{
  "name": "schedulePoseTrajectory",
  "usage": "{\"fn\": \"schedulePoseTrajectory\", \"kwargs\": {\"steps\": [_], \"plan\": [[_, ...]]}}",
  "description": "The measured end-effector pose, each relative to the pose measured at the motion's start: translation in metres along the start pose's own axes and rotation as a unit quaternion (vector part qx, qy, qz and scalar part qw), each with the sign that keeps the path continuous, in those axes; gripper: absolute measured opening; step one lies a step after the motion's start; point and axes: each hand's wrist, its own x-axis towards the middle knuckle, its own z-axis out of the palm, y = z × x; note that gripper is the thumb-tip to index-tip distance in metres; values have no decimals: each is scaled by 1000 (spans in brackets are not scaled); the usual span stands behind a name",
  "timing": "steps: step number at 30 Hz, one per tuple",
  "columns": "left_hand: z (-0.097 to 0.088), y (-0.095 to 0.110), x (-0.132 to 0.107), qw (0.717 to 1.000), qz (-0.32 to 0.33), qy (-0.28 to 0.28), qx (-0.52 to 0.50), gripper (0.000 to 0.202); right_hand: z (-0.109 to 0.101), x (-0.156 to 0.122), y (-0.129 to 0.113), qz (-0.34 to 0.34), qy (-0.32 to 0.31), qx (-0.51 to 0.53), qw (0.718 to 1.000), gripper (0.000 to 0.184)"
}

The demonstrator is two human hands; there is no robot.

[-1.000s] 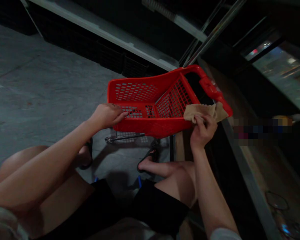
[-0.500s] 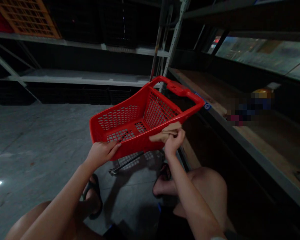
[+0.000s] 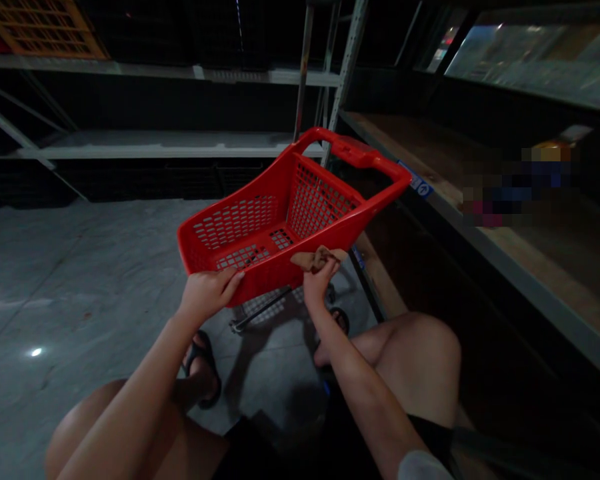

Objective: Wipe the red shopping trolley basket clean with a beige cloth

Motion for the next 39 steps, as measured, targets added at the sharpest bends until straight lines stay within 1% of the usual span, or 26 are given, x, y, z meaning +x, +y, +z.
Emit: {"fn": "schedulePoseTrajectory", "kwargs": {"steps": [1, 3, 6, 8, 9, 10, 11, 12, 14, 16, 17, 18, 19, 20, 21, 23, 26, 28, 29, 30, 31, 33, 34, 36, 38, 39], "plan": [[0, 0, 0, 1000, 2, 3, 2, 65, -3, 11, -8, -6, 8, 18, 1000, 31], [1, 0, 1, 1000, 8, 10, 2, 63, -12, 46, -28, -30, 44, 57, 997, 23], [2, 2, 0, 1000, 9, 14, 1, 60, -21, 101, -55, -78, 137, 82, 984, 23], [2, 4, 0, 1000, 5, 13, -1, 58, -20, 118, -62, -97, 177, 64, 977, 23], [2, 5, -1, 1000, 4, 12, -2, 57, -17, 116, -60, -97, 176, 52, 978, 23], [2, 6, -1, 1000, 4, 11, -4, 57, -12, 105, -56, -88, 165, 42, 981, 22], [1, 7, -1, 1000, 5, 11, -6, 56, -6, 88, -51, -69, 150, 35, 986, 21], [1, 8, -1, 1000, 6, 13, -8, 56, 0, 64, -44, -44, 128, 34, 990, 21], [1, 10, 0, 1000, 2, 20, -9, 56, 12, 3, -30, 17, 75, 46, 996, 22], [2, 10, 0, 1000, -1, 28, -8, 55, 22, -56, -23, 54, -37, 92, 994, 30], [2, 10, 0, 1000, -2, 30, -8, 55, 26, -79, -23, 75, -87, 122, 986, 36], [2, 9, -1, 1000, -2, 30, -8, 56, 27, -94, -25, 93, -120, 145, 978, 40], [2, 9, -1, 1000, -2, 29, -9, 56, 28, -102, -29, 109, -132, 160, 972, 41], [2, 8, -1, 1000, -2, 26, -11, 56, 27, -100, -34, 121, -127, 167, 970, 39], [1, 8, -1, 1000, -2, 21, -14, 57, 24, -91, -40, 127, -108, 167, 972, 35], [0, 9, -1, 1000, -7, 5, -21, 59, 17, -56, -51, 111, -51, 164, 979, 28], [-2, 13, 0, 999, -21, -18, -31, 61, 6, 6, -66, 72, 30, 178, 981, 29], [-3, 16, 0, 998, -31, -26, -39, 61, 6, 27, -73, 73, 54, 186, 978, 30], [-3, 18, 0, 998, -35, -28, -43, 61, 8, 25, -75, 76, 58, 181, 979, 29], [-4, 20, 0, 998, -39, -30, -46, 61, 11, 16, -76, 75, 57, 169, 981, 28], [-4, 21, 0, 998, -43, -30, -46, 60, 16, -1, -75, 72, 50, 151, 985, 26], [-4, 23, 1, 997, -49, -27, -45, 58, 24, -50, -69, 72, 6, 119, 990, 23], [-3, 23, 1, 997, -52, -25, -45, 58, 28, -78, -65, 91, -45, 118, 988, 22], [-3, 21, 2, 997, -55, -20, -46, 58, 34, -125, -57, 128, -150, 137, 971, 17], [-3, 18, 3, 997, -54, -17, -46, 59, 34, -149, -54, 140, -234, 161, 949, 13], [-3, 17, 3, 997, -52, -17, -48, 59, 32, -151, -55, 135, -258, 171, 941, 12]]}}
